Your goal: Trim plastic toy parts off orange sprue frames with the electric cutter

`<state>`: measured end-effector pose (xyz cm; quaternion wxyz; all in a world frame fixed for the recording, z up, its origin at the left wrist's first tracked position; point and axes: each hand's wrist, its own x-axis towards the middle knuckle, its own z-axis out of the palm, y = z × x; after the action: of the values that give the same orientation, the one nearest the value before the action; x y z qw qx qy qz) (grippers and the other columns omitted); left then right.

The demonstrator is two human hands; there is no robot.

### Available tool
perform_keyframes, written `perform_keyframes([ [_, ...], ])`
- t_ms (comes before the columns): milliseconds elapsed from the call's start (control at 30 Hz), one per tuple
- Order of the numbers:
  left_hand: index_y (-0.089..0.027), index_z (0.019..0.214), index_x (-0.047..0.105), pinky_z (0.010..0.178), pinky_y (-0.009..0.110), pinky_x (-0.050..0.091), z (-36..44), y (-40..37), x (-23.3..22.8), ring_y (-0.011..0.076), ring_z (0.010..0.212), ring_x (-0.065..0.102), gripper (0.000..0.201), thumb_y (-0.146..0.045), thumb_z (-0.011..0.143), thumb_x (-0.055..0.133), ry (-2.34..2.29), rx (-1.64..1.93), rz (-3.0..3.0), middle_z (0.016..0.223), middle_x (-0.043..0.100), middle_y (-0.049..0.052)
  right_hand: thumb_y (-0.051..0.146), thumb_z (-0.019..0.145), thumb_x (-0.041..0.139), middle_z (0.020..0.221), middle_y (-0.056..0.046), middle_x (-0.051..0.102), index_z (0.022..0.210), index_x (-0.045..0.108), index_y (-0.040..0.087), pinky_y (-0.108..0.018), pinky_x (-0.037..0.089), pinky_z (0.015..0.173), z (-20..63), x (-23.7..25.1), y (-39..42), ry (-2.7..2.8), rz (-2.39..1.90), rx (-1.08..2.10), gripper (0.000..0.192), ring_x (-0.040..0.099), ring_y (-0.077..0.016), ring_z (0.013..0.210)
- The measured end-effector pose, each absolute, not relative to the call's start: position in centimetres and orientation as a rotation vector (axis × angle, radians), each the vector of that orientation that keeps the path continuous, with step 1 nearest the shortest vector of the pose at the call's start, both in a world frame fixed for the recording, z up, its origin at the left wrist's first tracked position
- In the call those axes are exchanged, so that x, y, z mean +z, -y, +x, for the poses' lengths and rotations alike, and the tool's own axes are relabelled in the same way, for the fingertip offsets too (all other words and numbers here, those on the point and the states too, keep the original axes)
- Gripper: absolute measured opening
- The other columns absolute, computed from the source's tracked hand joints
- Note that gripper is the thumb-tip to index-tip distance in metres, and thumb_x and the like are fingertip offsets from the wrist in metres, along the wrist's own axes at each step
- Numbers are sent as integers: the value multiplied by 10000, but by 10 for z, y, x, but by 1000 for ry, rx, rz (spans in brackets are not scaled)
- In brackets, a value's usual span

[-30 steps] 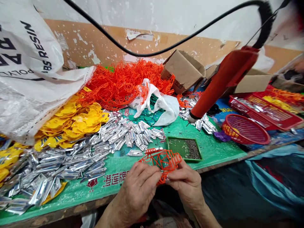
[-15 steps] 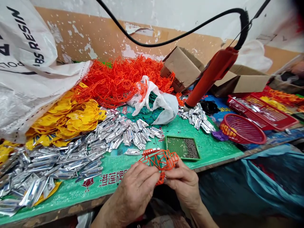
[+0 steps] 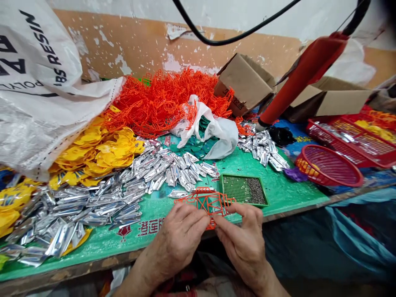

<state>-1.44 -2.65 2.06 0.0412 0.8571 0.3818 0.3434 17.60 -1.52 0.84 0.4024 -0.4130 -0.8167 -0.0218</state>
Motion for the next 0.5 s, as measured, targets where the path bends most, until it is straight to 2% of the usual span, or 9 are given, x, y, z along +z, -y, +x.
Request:
perform_keyframes([
  [100,-123,1162,577,935,490,425,-22,32,16,275,1079,534,330,-47,841,599,-1349,1222,2600,1094,713,106,34,821,638,1011,-68,505,963,689,204,-375,390,860,176,3,14,2013,-981,-9,228,440,-216,980],
  [200,-151,1068,592,942,545,422,-30,38,12,325,1159,490,303,-55,793,676,-1521,1298,2544,1099,689,122,30,829,625,1014,-65,513,1019,674,218,-388,406,857,174,-6,16,1947,-954,75,272,449,-225,1010],
  [333,-193,925,621,940,522,452,-31,43,9,315,1171,481,217,-21,796,644,-1534,1285,2509,1072,688,89,40,838,614,1028,-59,505,1052,666,240,-408,426,865,169,-17,18,1902,-916,200,298,470,-227,1032],
  [500,-194,899,635,925,460,493,-24,41,5,277,1142,515,226,11,810,601,-1483,1304,2455,1029,714,71,45,841,619,1067,-62,505,1105,662,276,-441,446,889,169,-31,21,1847,-929,293,353,485,-231,1062],
])
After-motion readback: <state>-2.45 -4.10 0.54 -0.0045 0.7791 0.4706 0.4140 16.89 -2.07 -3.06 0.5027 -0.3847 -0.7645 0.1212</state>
